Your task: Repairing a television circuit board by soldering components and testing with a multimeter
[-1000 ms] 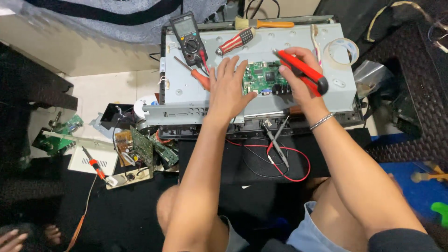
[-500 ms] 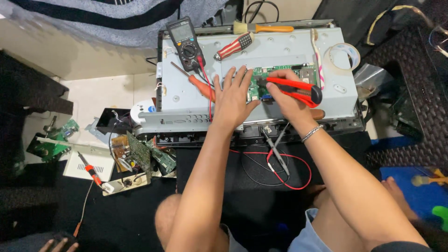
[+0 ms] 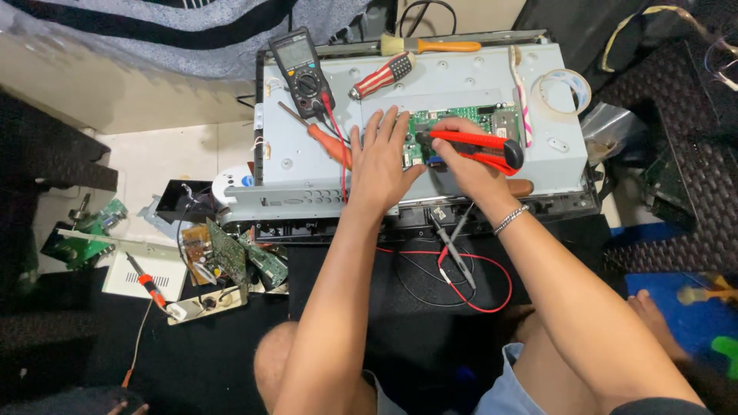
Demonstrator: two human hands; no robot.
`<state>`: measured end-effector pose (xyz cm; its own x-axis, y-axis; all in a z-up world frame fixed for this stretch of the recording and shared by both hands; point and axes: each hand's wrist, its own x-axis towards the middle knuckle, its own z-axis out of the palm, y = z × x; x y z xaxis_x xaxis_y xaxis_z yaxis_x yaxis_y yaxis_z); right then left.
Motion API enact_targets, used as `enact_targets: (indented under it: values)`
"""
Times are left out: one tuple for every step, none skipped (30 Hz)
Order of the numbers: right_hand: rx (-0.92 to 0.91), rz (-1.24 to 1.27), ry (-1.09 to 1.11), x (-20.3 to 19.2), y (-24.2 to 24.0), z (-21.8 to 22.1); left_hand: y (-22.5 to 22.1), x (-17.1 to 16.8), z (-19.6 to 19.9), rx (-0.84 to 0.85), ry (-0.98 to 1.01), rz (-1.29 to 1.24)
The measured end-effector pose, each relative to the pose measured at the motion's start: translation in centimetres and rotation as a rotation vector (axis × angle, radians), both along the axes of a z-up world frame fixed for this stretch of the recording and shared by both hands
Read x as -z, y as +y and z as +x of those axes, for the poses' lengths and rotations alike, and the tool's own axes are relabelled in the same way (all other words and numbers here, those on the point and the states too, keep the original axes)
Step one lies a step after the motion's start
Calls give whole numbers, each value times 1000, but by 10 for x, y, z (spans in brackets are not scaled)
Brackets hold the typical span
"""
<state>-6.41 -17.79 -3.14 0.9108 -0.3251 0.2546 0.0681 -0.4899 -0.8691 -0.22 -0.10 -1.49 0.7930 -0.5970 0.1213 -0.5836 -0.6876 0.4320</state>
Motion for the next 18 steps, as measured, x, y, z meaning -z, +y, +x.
enact_targets:
  values:
    - [-9,-8,-11,-1,1,0,0,0,0,-6,0,-5]
    - [-18,-17,-21,-1,1,1,0,0,0,-13,1,-11]
    - [-19,-15,-20,-2,2,0,0,0,0,-14,2,-9]
    - [-16,-15,-22,-2,2,0,-1,1,1,-15,6,-8]
    - [-15,-14,-24,-1,3,0,0,2,1,-18,10,-6]
    - [-18,-11,-23,-2,0,0,-3,3,2,-21,11,-3]
    - [-22,-18,-16,-1,0,0,-2,5,2,-25,6,-5]
    - [-26,-25,-9,0,1,0,-1,7,2,-28,1,-6]
    - [-42,-14,-6,0,-1,0,-1,9,3,-44,5,6]
    - [-59,-26,-6,1,-2,0,0,11,4,-34,-9,-7]
    - [-74,-42,-4,2,-5,-2,-1,13,3,-21,-21,-22]
    - [-87,-33,1,2,-3,-2,0,14,4,-34,-15,-14]
    - [-92,-38,-11,2,-3,-2,-1,15,5,-33,-27,-8]
    - [-98,-44,-23,2,-3,-2,-2,16,6,-32,-39,-1]
    - [-106,-40,-17,-5,1,-4,-3,19,5,-40,-33,3]
    - [-125,-12,-46,-12,5,-7,-4,22,4,-65,-122,-33]
    - [-147,17,-75,-19,10,-9,-5,25,3,-92,-210,-67]
    - [-157,21,-69,-20,11,-10,-5,27,3,-102,-205,-63]
